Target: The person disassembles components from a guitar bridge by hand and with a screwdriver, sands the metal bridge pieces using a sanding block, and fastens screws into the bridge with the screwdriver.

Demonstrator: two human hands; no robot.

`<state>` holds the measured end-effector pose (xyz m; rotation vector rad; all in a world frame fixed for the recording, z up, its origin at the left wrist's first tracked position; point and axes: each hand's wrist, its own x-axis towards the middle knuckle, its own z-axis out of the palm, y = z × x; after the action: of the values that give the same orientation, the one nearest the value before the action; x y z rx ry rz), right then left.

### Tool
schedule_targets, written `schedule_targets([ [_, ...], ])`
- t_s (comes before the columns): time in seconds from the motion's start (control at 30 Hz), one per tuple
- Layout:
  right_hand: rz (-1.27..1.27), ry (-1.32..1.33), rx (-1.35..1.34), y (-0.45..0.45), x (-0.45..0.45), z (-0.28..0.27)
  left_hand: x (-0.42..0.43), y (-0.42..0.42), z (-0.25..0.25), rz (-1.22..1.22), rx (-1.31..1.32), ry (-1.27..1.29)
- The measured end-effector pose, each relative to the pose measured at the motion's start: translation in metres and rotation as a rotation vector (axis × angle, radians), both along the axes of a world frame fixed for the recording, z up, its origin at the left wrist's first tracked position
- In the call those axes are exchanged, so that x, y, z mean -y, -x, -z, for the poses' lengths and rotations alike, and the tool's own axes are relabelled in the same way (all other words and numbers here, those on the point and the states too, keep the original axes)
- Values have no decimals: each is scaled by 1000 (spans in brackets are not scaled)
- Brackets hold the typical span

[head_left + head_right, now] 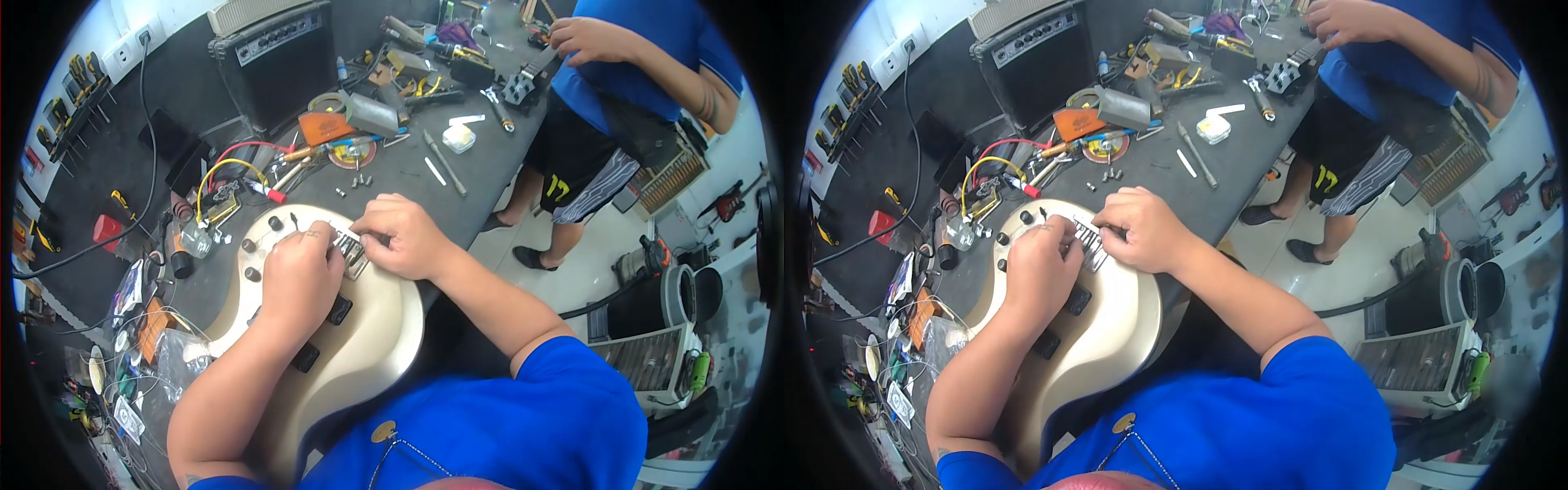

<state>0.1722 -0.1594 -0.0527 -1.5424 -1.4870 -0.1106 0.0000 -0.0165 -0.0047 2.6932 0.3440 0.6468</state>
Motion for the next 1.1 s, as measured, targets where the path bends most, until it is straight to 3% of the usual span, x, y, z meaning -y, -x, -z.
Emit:
schedule_targets([
  [0.17, 61, 9, 142, -7, -4, 10, -2, 6, -6, -5, -69, 28],
  [0.4, 49, 118, -79, 4, 4, -5, -10, 11, -3, 61, -3, 96],
  [0.6, 311, -50, -116, -27, 7, -12, -18, 15, -7, -59, -11, 151],
  [0.67, 463, -54, 160, -58, 3, 0, -26, 12, 8, -36, 171, 80],
  [0.73, 523, 118, 158, -72, 6, -6, -28, 11, 4, -26, 169, 114],
  [0.97, 594, 301, 334, -84, 2, 0, -25, 9, -2, -10, 61, 165],
  [1.1, 760, 489, 247, -97, 11, -15, -25, 9, -1, -49, 41, 228],
])
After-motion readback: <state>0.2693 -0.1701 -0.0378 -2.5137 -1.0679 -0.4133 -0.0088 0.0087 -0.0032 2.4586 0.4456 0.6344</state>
